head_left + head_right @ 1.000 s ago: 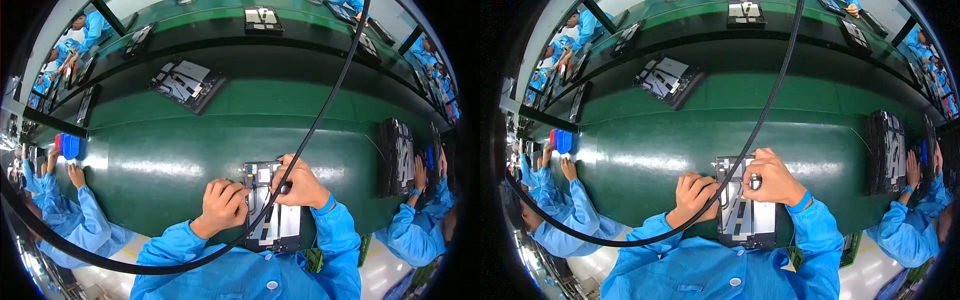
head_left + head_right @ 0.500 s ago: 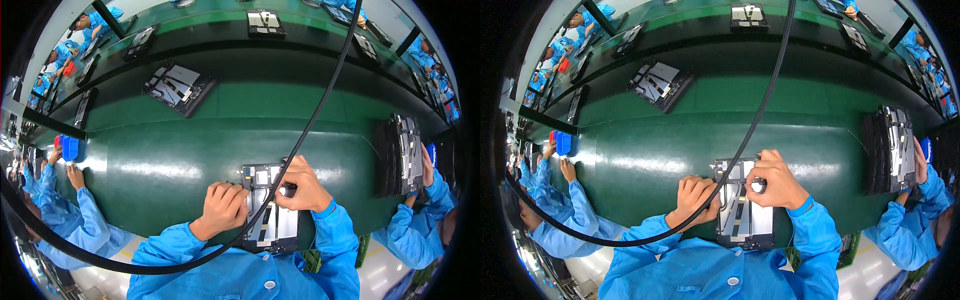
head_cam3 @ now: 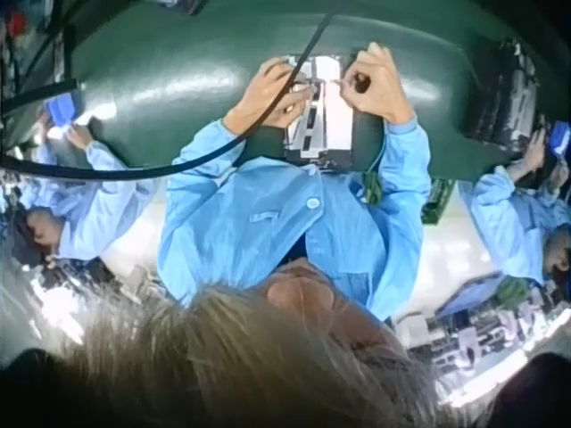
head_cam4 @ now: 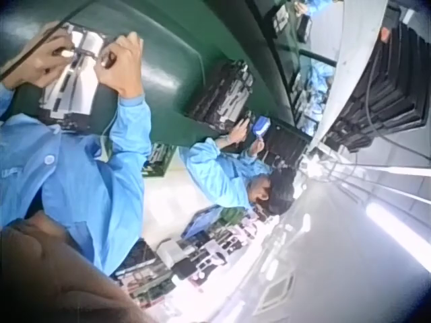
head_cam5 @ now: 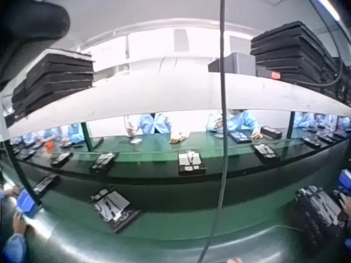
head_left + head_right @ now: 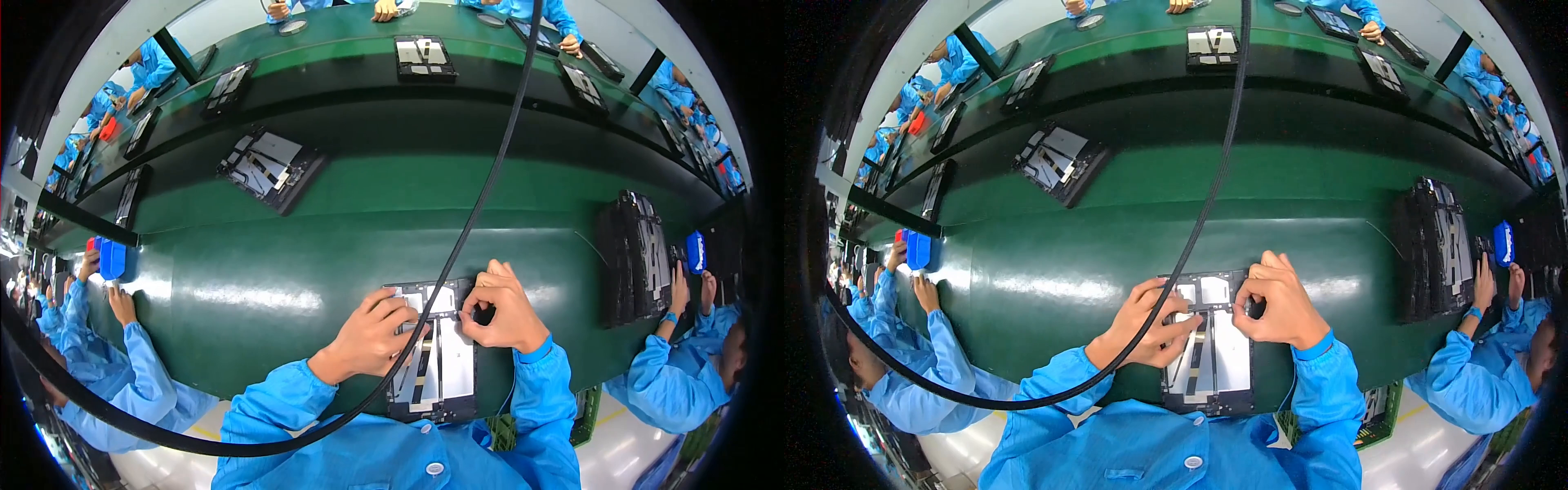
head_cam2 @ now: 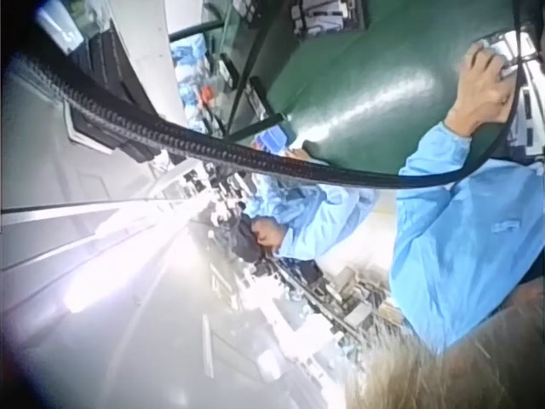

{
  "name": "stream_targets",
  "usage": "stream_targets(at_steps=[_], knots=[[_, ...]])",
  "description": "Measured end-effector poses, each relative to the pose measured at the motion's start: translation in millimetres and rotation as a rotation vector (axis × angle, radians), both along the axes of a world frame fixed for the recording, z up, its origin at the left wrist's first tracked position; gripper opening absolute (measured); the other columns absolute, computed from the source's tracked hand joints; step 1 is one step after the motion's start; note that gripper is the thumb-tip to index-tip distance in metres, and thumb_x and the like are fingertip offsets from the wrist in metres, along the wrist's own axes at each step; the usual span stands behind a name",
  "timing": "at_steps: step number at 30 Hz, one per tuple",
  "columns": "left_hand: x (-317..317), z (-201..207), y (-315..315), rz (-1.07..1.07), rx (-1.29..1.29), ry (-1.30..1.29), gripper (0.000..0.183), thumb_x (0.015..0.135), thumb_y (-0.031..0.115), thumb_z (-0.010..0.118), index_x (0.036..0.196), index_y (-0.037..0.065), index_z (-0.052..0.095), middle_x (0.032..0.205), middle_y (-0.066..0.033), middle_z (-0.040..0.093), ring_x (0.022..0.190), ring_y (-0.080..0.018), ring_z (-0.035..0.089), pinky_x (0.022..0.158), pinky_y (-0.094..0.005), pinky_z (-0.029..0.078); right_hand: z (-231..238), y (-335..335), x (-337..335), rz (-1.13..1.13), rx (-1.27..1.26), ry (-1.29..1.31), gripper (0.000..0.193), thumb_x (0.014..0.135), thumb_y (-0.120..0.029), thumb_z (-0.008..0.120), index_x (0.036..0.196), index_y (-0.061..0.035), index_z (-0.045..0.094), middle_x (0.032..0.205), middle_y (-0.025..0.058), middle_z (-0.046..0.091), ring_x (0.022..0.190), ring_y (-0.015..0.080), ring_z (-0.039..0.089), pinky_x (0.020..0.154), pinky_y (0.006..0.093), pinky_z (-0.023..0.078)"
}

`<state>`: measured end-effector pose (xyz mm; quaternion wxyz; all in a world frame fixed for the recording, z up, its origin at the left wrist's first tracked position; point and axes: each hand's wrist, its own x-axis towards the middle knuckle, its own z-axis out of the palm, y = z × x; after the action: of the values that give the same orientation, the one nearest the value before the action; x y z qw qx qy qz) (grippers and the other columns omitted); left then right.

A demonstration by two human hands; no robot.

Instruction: The person assembles an electronic device by hand, placing a circuit board and electronic components into a tablet frame and connecting them with ribbon cables on a workbench.

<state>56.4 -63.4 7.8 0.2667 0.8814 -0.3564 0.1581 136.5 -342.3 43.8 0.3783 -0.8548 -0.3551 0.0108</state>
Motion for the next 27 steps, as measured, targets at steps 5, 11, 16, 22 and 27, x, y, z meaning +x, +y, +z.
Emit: stream_targets(at_steps=[5, 11, 16, 22, 27], knots=[[-9.1, 0.9, -22.6, -0.061, -0.041, 0.092, 0.042, 0.078, 0.016, 0.076, 0.119, 0.008, 0.081, 0.111, -0.0095, 0.071, 0.106, -0.0284, 0.068, 0.103, -0.0484, 0.054, -7.7, -26.9, 3.0, -0.022, 0.044, 0.216, 0.012, 0.072, -0.01, 0.084, 0.075, -0.0049, 0.073, 0.069, 0.0059, 0.057, 0.071, 0.0244, 0.055, 0.063, 0.0381, 0.044], [-22.8, -4.0, -31.8, -0.004, -0.007, 0.11, 0.047, 0.079, 0.011, 0.075, 0.124, 0.003, 0.078, 0.114, -0.0117, 0.072, 0.105, -0.0286, 0.069, 0.097, -0.0475, 0.055, -3.3, -33.0, 1.0, -0.002, 0.063, 0.335, 0.025, 0.077, -0.013, 0.089, 0.096, -0.0047, 0.074, 0.074, 0.0082, 0.057, 0.073, 0.0251, 0.058, 0.068, 0.0406, 0.048], [-39.9, -1.7, -48.6, 0.047, 0.031, 0.095, 0.052, 0.079, 0.011, 0.075, 0.13, 0.001, 0.076, 0.121, -0.0147, 0.072, 0.111, -0.0306, 0.07, 0.102, -0.0481, 0.055, -7.2, -42.1, 0.8, -0.028, 0.034, 0.367, 0.026, 0.08, -0.013, 0.09, 0.099, -0.0053, 0.075, 0.089, 0.0098, 0.06, 0.082, 0.027, 0.062, 0.074, 0.0399, 0.051], [-73.4, 14.7, -69.8, 0.128, 0.039, 0.227, 0.049, 0.083, 0.008, 0.073, 0.132, 0.006, 0.078, 0.137, -0.0141, 0.074, 0.127, -0.0315, 0.07, 0.1, -0.0431, 0.058, -10.2, -48.5, 1.9, -0.027, 0.104, 0.361, 0.024, 0.08, -0.008, 0.093, 0.098, -0.0045, 0.077, 0.109, 0.0099, 0.059, 0.097, 0.0284, 0.063, 0.086, 0.0389, 0.052], [-69.5, 13.4, -78.9, 0.117, -0.061, 0.305, 0.048, 0.083, 0.005, 0.072, 0.13, 0.007, 0.079, 0.137, -0.0137, 0.073, 0.123, -0.0298, 0.071, 0.094, -0.0407, 0.056, -18.7, -56.9, 2.6, -0.037, 0.099, 0.354, 0.02, 0.08, -0.007, 0.094, 0.092, -0.0027, 0.077, 0.108, 0.0094, 0.059, 0.098, 0.0284, 0.063, 0.086, 0.0391, 0.052]])
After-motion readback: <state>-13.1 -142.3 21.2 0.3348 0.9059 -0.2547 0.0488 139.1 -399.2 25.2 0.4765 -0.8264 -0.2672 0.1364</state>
